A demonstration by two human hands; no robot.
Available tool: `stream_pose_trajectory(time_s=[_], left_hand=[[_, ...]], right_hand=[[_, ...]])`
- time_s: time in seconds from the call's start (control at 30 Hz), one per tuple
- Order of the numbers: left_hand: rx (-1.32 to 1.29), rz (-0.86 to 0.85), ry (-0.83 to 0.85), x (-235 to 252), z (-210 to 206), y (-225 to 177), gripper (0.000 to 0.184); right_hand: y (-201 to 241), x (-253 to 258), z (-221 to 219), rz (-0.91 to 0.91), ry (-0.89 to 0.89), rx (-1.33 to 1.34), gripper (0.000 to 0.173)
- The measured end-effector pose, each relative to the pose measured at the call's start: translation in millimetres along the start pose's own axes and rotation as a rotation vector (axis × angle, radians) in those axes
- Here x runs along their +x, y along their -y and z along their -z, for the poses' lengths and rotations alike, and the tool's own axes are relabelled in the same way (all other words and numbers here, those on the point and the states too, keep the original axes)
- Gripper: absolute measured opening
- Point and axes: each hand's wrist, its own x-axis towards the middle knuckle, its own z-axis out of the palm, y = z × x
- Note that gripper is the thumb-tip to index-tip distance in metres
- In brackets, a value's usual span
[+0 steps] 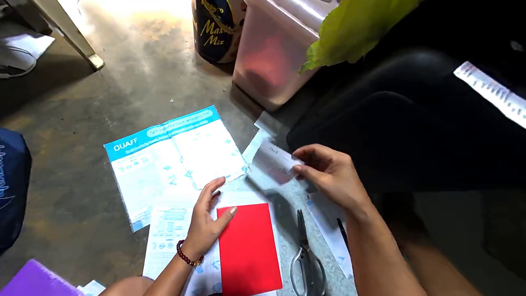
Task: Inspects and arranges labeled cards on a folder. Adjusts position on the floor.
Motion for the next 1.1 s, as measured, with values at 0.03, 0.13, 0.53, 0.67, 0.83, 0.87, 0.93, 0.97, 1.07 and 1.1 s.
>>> stream_pose_trajectory(time_s=[0.03,0.13,0.53,0.67,0.83,0.87,0.93,0.97,1.07,1.1], left_hand=[[-0.007,-0.024,0.012,0.8,1.6,-2.0,0.069],[-0.175,0.028,0.107,1.6,9.2,-11.4,0.073],[-0.465,0.323,0.093,-1.7,10.5,-30.6,0.026],[-0.448,0.355,0.042,-1.1,9.3,-31.7,0.024],[-0.461,0.403,0.026,-0.3,9.4,-33.4,0.023],[-0.467,0.413,0.034,-0.1,10.0,-33.2,0.022],[-0.482,0.419,0.077,0.1,12.3,-31.4,0.025],[-0.491,0.418,0.119,0.0,14.4,-29.8,0.029],[-0.501,0.386,0.285,0.2,21.2,-25.7,0.048],[-0.503,0.377,0.32,0.9,22.0,-25.3,0.053]], right_hand=[[6.3,-8.3,-5.7,-0.031,0.016,0.118,0.019],[14.2,-27.1,-28.3,-0.097,0.082,0.346,0.015],[6.7,-71.0,-85.6,-0.075,-0.13,0.583,0.035],[7.0,-95.3,-106.2,-0.094,-0.124,0.678,0.033],[6.6,-108.6,-117.1,-0.116,-0.156,0.755,0.043],[5.9,-109.7,-117.4,-0.111,-0.167,0.756,0.043],[4.5,-111.9,-116.6,-0.099,-0.177,0.758,0.043],[3.6,-113.0,-115.9,-0.095,-0.179,0.762,0.043],[1.4,-115.4,-114.1,-0.092,-0.186,0.765,0.042],[1.0,-115.4,-113.7,-0.089,-0.191,0.768,0.042]])
